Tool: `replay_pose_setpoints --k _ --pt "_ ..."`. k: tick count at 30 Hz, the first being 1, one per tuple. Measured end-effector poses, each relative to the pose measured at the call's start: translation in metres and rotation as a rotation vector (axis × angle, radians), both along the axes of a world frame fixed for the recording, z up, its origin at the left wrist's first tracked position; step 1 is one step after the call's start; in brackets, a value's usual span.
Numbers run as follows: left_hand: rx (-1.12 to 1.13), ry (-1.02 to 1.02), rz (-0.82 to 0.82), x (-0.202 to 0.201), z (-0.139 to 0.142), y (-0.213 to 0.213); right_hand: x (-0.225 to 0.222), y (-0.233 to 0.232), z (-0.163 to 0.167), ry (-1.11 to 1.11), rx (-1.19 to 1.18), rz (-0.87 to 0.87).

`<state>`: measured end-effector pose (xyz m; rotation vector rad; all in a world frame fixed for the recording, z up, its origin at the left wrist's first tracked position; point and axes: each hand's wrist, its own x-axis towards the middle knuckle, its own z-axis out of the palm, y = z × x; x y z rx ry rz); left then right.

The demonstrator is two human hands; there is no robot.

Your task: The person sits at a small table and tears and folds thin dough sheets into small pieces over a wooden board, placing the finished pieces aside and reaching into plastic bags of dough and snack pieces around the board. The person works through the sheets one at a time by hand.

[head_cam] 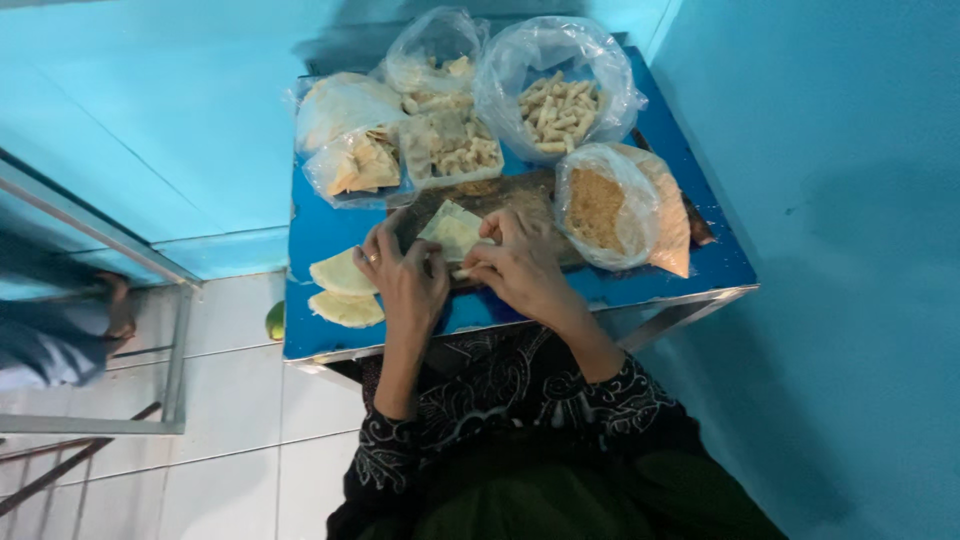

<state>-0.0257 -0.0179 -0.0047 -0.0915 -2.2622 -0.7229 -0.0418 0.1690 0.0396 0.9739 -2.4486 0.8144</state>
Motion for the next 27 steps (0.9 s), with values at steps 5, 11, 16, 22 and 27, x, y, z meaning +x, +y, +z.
replay_pose_setpoints --k 5,11,16,22,27 --pt "0.173 0.111 -0.123 0.013 0.025 -0.008 0.006 0.007 0.012 -0.409 -0.508 0.293" --pt "0.433 0.104 -0.405 0.056 0.09 0.002 0.018 0.023 0.039 -1.0 -1.138 0.622" --pt "0.461 0.073 -0.618 0.064 0.129 -0.001 0.014 0.018 0.052 -1.09 -1.157 0.731" --pt "0.596 -0.043 -0.683 0.026 0.128 0.002 -0.014 0.011 0.05 -1.093 -1.035 0.571" --pt "0.446 -0.093 -0.466 0.006 0.093 -0.005 -0.038 0.017 0.052 -0.959 -0.691 0.386"
